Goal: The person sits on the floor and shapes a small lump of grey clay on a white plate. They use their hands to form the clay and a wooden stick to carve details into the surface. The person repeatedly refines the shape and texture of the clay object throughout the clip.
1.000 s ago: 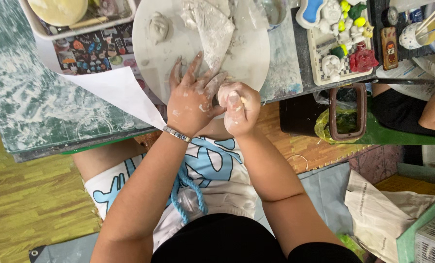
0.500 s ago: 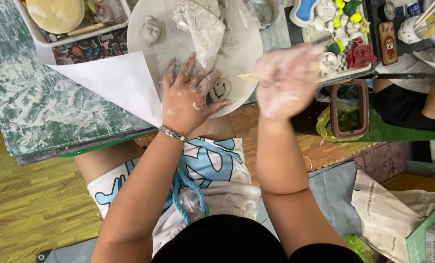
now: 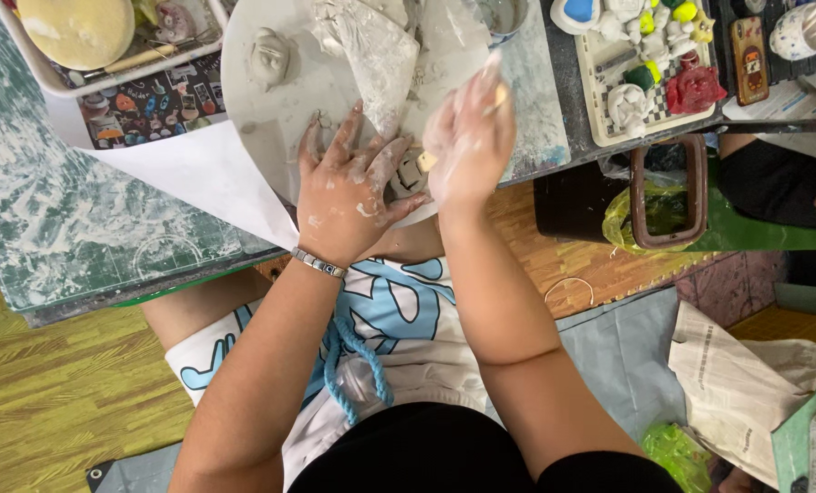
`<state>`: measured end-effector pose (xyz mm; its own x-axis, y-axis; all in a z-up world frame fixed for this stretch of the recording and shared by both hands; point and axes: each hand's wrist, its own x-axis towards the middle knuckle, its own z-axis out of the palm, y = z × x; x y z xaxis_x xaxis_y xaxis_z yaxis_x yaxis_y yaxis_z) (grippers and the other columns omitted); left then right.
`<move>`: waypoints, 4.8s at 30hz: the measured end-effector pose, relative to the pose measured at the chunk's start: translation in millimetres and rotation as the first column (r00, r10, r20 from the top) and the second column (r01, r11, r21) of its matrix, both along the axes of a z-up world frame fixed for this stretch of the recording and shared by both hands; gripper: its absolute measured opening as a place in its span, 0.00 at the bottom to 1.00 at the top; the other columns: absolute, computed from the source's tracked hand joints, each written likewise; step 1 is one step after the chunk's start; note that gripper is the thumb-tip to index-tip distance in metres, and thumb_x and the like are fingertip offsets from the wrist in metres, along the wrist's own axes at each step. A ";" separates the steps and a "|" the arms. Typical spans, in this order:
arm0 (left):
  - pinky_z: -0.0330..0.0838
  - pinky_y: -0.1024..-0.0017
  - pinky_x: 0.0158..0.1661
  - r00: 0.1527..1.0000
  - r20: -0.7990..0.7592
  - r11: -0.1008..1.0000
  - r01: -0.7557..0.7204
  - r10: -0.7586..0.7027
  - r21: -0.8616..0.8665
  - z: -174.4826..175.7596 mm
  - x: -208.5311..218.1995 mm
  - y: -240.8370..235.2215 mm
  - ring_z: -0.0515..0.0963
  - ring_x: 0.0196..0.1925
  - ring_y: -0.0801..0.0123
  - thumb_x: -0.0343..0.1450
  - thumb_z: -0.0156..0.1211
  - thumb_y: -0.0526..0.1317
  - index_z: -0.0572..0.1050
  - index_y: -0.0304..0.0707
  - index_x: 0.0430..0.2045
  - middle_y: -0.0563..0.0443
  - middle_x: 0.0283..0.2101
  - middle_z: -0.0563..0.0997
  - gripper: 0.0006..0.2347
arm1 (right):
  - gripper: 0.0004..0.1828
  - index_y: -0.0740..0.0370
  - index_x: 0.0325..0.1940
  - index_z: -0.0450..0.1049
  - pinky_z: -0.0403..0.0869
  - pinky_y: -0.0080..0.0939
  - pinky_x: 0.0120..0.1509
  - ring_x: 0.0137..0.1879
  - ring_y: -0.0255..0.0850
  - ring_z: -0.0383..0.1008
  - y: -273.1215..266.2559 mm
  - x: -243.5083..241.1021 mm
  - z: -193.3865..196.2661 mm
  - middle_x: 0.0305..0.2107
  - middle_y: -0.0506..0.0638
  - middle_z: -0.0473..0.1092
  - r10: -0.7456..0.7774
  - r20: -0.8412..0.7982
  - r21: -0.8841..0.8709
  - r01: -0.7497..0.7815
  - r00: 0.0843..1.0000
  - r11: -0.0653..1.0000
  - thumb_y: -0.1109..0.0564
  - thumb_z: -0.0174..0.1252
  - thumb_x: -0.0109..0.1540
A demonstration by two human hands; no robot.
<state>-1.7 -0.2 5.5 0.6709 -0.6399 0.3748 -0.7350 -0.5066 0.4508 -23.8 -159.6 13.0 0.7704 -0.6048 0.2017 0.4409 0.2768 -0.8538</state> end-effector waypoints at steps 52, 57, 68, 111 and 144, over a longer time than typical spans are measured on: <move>0.47 0.40 0.69 0.999 -0.038 0.999 0.038 -0.039 -0.023 2.2 9.4 6.7 0.65 0.73 0.56 0.64 0.68 0.63 0.81 0.48 0.54 0.51 0.54 0.83 0.28 | 0.27 0.62 0.21 0.60 0.52 0.41 0.26 0.20 0.38 0.50 -19.6 -10.1 32.4 0.15 0.50 0.56 0.656 0.122 -0.299 -0.603 0.745 0.740 0.47 0.54 0.71; 0.48 0.39 0.68 0.999 -0.025 0.997 0.047 -0.048 -0.056 4.3 10.3 7.6 0.66 0.72 0.55 0.65 0.69 0.62 0.80 0.47 0.54 0.50 0.54 0.84 0.28 | 0.25 0.62 0.21 0.61 0.52 0.40 0.23 0.17 0.38 0.50 -23.0 -7.3 34.3 0.13 0.49 0.56 0.705 0.169 -0.313 -0.641 0.689 0.701 0.50 0.53 0.71; 0.50 0.39 0.69 0.998 -0.028 0.998 0.046 -0.047 -0.036 -0.4 11.1 8.9 0.66 0.72 0.56 0.65 0.70 0.60 0.81 0.43 0.50 0.49 0.53 0.84 0.26 | 0.22 0.67 0.24 0.62 0.56 0.42 0.24 0.20 0.43 0.57 -11.0 0.1 25.3 0.15 0.52 0.57 0.755 0.059 -0.411 -0.673 0.653 0.615 0.53 0.55 0.69; 0.49 0.40 0.68 0.999 -0.044 1.000 0.014 -0.014 -0.014 0.9 7.6 4.7 0.62 0.74 0.57 0.62 0.70 0.60 0.79 0.52 0.57 0.52 0.55 0.82 0.29 | 0.33 0.63 0.16 0.61 0.54 0.43 0.21 0.14 0.41 0.53 -37.7 0.5 40.1 0.11 0.47 0.56 0.922 0.049 -0.403 -0.837 0.383 0.369 0.41 0.51 0.70; 0.49 0.41 0.68 1.000 0.010 1.000 -0.010 0.011 -0.011 -7.0 5.2 -0.8 0.64 0.72 0.57 0.63 0.70 0.62 0.79 0.53 0.56 0.54 0.57 0.81 0.28 | 0.34 0.59 0.18 0.58 0.51 0.43 0.20 0.14 0.39 0.49 -25.8 -18.4 81.3 0.13 0.52 0.58 0.806 0.289 -0.358 -0.723 0.516 0.591 0.37 0.38 0.73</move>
<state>3.6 -1.0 -1.5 0.6736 -0.6287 0.3885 -0.7343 -0.5094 0.4487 -42.1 -185.4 94.4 0.7419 0.2590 0.6185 0.4200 0.5395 -0.7297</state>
